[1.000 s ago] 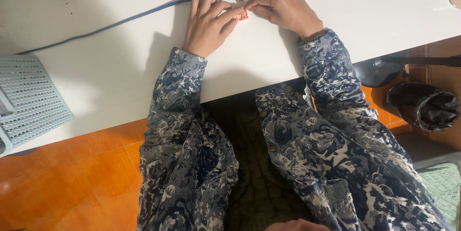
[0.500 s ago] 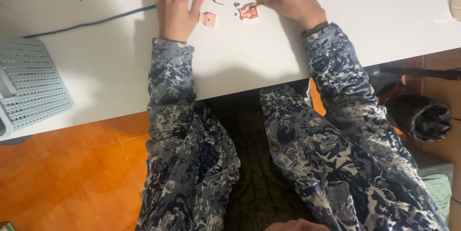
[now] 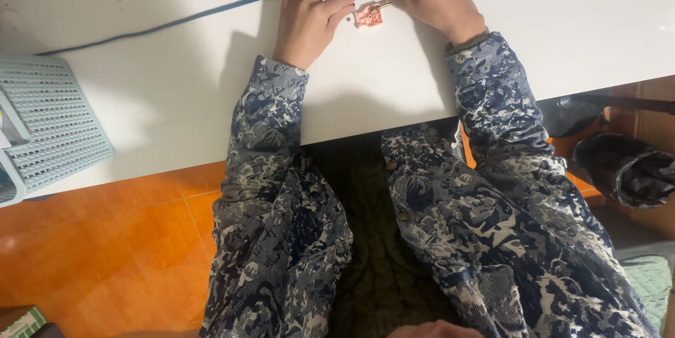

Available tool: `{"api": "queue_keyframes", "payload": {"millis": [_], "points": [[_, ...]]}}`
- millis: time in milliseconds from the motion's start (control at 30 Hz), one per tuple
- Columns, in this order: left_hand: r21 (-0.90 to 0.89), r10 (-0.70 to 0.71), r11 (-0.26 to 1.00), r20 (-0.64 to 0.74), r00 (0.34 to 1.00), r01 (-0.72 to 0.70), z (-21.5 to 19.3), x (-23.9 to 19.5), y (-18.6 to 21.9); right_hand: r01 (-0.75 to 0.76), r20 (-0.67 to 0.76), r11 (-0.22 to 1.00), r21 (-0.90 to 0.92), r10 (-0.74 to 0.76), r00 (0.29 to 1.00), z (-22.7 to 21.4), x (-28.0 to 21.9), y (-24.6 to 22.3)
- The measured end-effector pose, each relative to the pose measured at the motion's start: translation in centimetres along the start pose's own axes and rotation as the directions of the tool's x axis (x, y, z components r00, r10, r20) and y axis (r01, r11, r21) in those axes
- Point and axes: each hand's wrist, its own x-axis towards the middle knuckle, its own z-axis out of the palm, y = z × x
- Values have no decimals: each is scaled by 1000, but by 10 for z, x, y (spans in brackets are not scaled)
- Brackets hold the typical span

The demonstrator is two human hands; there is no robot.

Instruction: Assembling electrical plugs by placing internal components into housings and securing them with a screwdriver.

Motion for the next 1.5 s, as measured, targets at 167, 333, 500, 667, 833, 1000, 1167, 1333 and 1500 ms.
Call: {"api": "queue_keyframes", "payload": {"millis": [167, 333, 500, 667, 833, 1000, 1167, 1333, 1500], "points": [[-84, -22, 996, -15, 1000, 21, 11, -5, -5, 1, -100, 983, 181, 17, 995, 0, -1, -7], [-470, -299, 854, -93, 950, 223, -12, 8, 17, -44, -143, 963, 266, 84, 986, 6, 0, -26], [-775, -558, 473, 104, 823, 419, -10, 10, 28, -51, -213, 954, 297, 119, 970, 15, 0, -35], [-794, -557, 453, 103, 824, 406, -6, 11, 34, -83, -243, 931, 356, 178, 954, 13, 3, -42], [-860, -624, 308, 140, 769, 406, -3, 13, 39, -110, -219, 919, 379, 205, 954, 17, 1, -41], [-869, -639, 272, 159, 752, 414, -2, 13, 40, -28, -280, 944, 328, 125, 952, 18, 1, -41], [-878, -648, 257, 152, 746, 403, -2, 12, 40, 7, -285, 960, 281, 76, 956, 19, 1, -41], [-885, -638, 253, 150, 755, 390, -3, 12, 42, 2, -266, 956, 293, 80, 961, 19, 6, -48], [-933, -682, 128, 163, 713, 336, 5, 9, 40, 44, -330, 952, 302, 62, 942, 24, 11, -52]]}}
